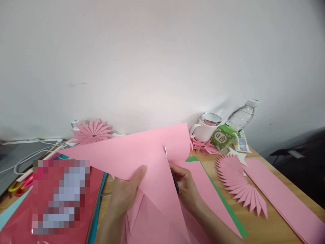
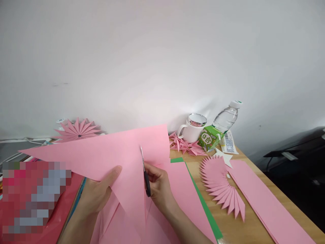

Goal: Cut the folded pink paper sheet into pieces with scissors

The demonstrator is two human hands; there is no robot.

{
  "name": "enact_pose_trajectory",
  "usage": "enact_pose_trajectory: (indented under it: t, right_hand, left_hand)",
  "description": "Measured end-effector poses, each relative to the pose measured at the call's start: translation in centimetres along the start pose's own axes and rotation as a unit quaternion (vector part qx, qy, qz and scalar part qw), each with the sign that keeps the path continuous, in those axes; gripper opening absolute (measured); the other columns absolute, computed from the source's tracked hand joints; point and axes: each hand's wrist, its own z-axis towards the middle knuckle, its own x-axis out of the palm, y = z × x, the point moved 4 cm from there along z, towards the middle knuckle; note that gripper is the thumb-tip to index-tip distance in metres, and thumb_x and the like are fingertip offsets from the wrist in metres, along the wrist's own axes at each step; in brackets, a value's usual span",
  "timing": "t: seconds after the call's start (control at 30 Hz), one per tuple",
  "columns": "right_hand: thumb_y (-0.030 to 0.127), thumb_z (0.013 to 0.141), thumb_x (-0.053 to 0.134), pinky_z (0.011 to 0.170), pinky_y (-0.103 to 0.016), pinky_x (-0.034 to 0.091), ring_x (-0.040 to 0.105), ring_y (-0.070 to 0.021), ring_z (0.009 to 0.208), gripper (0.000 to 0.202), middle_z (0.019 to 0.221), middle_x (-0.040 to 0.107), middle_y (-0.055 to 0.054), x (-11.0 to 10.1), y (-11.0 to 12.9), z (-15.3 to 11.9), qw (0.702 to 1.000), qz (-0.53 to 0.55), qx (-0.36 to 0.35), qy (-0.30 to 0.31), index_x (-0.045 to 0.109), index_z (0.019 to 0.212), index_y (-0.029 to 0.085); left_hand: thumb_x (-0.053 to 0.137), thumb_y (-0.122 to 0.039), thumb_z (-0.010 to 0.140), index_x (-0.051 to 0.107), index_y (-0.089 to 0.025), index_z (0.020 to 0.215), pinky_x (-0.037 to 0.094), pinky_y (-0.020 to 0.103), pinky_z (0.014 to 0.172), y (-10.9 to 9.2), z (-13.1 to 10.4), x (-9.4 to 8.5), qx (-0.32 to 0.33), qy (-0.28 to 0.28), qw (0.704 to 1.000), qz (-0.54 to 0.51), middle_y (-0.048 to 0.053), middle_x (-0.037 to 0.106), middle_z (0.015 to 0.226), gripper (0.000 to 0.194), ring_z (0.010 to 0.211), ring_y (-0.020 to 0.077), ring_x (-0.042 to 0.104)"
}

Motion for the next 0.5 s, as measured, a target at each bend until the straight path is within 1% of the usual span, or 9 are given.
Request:
enact_pose_trajectory:
  t: [0.17, 0.33, 0.5]
  right_hand:
    - [0.01, 0.062, 0.07, 0.052, -0.018, 0.04, 0.057, -0.0115, 0.062, 0.036, 0.074, 0.068, 0.005, 0.0, 0.1, 0.11, 1.0, 0.006, 0.0, 0.002, 0.072, 0.094, 0.026]
    - [0.009, 0.062, 0.069, 0.051, -0.018, 0.04, 0.056, -0.0108, 0.061, 0.037, 0.073, 0.067, 0.005, 0.0, 0.15, 0.01, 1.0, 0.008, -0.003, 0.007, 0.072, 0.094, 0.027]
    - [0.008, 0.062, 0.068, 0.052, -0.018, 0.039, 0.054, -0.01, 0.06, 0.035, 0.069, 0.065, 0.005, 0.08, 0.1, -0.02, 1.0, 0.008, 0.0, 0.008, 0.073, 0.091, 0.027]
  left_hand:
    - [0.067, -0.028, 0.068, 0.059, -0.019, 0.11, 0.036, 0.042, 0.099, -0.15, 0.0, 0.02, -0.016, -0.002, 1.0, -0.022, 0.009, 0.064, 0.107, 0.044, 0.118, 0.0265, 0.046]
    - [0.066, -0.029, 0.069, 0.057, -0.018, 0.113, 0.037, 0.042, 0.099, -0.1, 0.02, 0.06, -0.01, 0.007, 1.0, -0.028, 0.009, 0.064, 0.108, 0.046, 0.119, 0.0266, 0.046]
    - [0.068, -0.029, 0.068, 0.056, -0.016, 0.113, 0.039, 0.042, 0.097, -0.3, -0.1, 0.05, -0.021, -0.003, 0.999, -0.032, 0.009, 0.065, 0.106, 0.049, 0.117, 0.0266, 0.047]
